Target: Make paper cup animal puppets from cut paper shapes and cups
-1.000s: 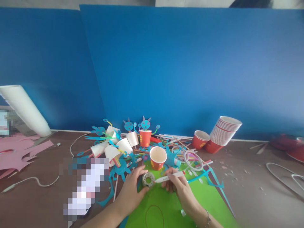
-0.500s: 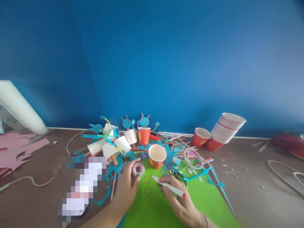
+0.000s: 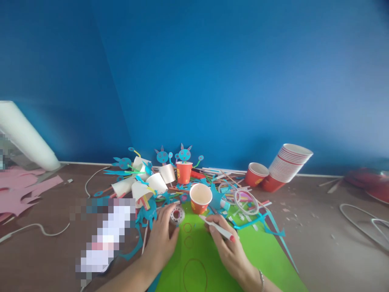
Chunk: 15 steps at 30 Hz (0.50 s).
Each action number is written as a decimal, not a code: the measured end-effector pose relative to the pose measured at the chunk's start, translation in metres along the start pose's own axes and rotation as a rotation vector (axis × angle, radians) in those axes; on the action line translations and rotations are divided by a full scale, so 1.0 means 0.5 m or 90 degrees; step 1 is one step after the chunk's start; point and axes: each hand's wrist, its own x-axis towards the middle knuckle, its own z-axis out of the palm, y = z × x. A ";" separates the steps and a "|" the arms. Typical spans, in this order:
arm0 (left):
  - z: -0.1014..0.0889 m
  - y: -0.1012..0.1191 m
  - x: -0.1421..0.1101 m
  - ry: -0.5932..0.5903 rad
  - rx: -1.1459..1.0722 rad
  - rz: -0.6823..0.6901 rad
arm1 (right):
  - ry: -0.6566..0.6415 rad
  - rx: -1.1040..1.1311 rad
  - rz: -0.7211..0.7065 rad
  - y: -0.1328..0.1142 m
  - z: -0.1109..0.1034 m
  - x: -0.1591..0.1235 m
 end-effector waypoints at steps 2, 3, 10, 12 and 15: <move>-0.001 0.003 0.000 0.008 0.012 0.005 | 0.004 0.000 -0.010 -0.002 0.001 0.001; -0.003 0.005 -0.001 0.014 0.018 0.013 | 0.004 -0.002 -0.013 -0.003 0.001 0.001; -0.027 0.038 -0.008 -0.062 -0.001 0.163 | 0.045 0.070 0.043 -0.004 0.005 0.002; -0.032 0.044 -0.010 -0.112 -0.011 0.183 | 0.041 0.109 0.076 -0.003 0.002 0.002; -0.032 0.045 -0.013 -0.150 -0.019 0.188 | 0.018 0.143 0.095 -0.005 -0.003 0.001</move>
